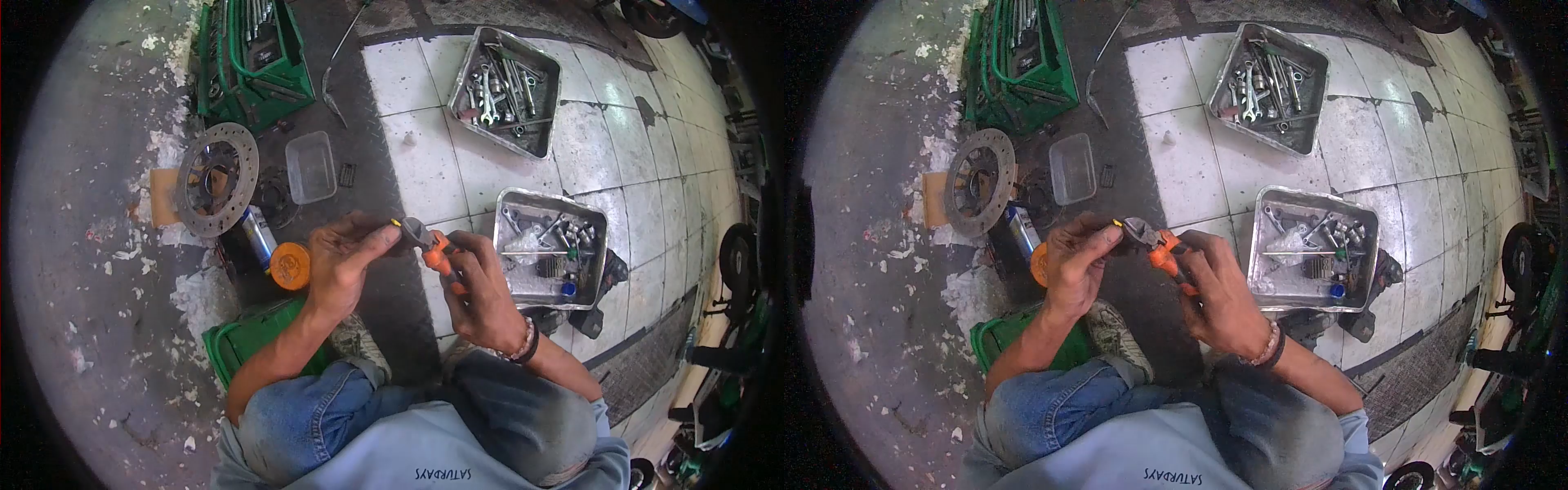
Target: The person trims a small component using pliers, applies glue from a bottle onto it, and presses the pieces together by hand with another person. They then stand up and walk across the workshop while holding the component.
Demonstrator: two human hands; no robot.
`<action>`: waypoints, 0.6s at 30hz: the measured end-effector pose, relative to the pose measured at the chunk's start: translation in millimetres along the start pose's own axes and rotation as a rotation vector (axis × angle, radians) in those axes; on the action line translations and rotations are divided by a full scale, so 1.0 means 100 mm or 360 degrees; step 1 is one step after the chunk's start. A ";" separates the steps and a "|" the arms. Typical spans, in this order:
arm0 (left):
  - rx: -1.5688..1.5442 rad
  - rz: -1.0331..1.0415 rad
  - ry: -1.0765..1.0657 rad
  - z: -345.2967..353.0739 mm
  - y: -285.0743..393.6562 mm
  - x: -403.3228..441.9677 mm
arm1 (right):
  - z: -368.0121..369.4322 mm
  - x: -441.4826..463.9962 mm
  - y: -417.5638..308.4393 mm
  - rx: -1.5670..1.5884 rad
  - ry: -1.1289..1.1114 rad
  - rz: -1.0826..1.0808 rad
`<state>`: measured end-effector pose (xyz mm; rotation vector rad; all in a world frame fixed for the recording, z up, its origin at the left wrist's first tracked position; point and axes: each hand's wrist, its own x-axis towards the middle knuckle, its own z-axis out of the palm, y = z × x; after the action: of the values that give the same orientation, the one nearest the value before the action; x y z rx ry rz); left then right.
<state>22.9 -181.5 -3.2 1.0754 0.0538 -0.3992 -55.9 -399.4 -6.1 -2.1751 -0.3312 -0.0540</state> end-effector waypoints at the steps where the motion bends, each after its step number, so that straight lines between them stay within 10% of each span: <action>1: 0.0001 -0.0002 0.0001 0.00 0.00 0.00 | 0.00 0.00 0.01 0.0001 0.0000 0.0002; 18: -0.0133 -0.0183 -0.0116 -0.05 0.03 -0.01 | -0.11 0.02 0.03 0.0007 0.0039 -0.0117</action>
<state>23.8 -175.6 -2.8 0.9773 0.0672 -0.5351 -52.8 -409.3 -1.4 -2.1556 -0.3970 -0.1207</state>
